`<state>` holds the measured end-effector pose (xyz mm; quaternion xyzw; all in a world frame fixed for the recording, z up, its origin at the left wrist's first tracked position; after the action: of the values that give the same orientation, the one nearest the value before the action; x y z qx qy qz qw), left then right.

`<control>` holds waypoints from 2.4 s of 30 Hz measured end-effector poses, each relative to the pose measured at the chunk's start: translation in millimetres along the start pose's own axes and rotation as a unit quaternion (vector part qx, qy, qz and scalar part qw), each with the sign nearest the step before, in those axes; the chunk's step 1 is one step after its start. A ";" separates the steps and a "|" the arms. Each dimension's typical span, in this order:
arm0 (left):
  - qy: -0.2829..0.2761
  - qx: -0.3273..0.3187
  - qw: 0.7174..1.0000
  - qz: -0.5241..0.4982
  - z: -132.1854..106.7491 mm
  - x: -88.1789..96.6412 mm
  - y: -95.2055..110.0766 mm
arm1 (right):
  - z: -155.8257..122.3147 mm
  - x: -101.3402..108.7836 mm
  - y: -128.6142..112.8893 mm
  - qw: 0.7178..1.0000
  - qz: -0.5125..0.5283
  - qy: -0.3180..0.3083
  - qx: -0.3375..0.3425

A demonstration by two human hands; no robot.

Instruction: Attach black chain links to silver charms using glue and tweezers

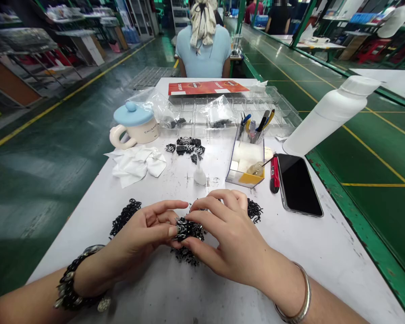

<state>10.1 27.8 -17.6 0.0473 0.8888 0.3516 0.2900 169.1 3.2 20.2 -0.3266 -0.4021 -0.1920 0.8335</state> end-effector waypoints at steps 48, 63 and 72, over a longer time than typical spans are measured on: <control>0.006 0.005 1.000 0.029 -2.3 -2.2 0.8 | 0.2 2.2 -2.6 0.999 0.013 -0.007 0.033; -0.178 -0.006 0.977 -0.121 -5.1 -16.2 -2.6 | -6.2 -10.4 15.7 0.948 0.310 0.027 -0.066; -0.309 0.063 0.946 0.079 -31.4 -31.7 -18.6 | 33.4 -31.5 15.5 0.972 0.214 -0.052 -0.076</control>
<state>21.4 -14.0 3.9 0.2420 0.7694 0.2851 0.5179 141.0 39.3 4.5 -0.4772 -0.3501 -0.0217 0.8058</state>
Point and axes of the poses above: each hand's wrist, its own z-axis towards the middle knuckle, its own x-axis out of the back of the hand, y = z × x, the point moved 4 cm from there along z, towards the middle knuckle, and after that the axes turned 11 degrees about x, right-handed, at the moved point
